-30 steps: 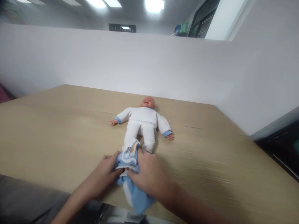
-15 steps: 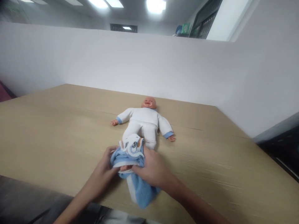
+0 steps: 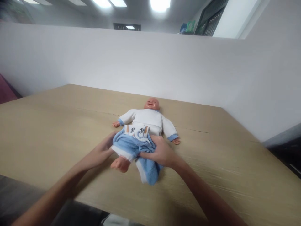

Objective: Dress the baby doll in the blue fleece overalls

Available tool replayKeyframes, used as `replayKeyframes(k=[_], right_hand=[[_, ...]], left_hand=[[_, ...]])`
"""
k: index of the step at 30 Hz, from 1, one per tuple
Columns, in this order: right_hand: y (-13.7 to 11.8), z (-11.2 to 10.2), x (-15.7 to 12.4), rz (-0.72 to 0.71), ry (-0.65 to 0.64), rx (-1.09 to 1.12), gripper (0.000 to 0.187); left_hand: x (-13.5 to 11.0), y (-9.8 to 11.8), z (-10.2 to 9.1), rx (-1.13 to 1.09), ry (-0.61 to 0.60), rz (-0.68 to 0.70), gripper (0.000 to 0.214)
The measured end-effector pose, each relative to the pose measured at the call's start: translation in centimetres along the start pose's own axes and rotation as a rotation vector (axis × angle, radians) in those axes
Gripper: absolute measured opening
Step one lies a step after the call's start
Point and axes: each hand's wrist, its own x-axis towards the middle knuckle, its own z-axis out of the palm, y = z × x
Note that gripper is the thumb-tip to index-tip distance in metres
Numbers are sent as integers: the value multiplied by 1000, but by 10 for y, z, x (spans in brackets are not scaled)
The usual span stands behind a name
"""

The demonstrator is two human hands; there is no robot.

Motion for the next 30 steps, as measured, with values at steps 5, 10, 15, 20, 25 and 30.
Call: replayKeyframes(k=[5,10,15,20,25,30], right_hand=[[11,1,-1,111,9,76,75],[24,-9,-8,154,26,378,79],[39,-19,-20,182,26,474,67],[46,-17,-29,223,-2,551,70],[43,-13,-31,278,12,762,75],[44,-14,-30,297,14,775,73]], left_hand=[[14,4,-14,58,-75,11,64],[19,8,-30,-35,-274,5,74],[19,2,-36,67,-321,-11,75],[20,4,-34,168,-398,-13,65],[24,6,-33,107,-444,-12,54],[32,2,-30,29,-316,-74,32]])
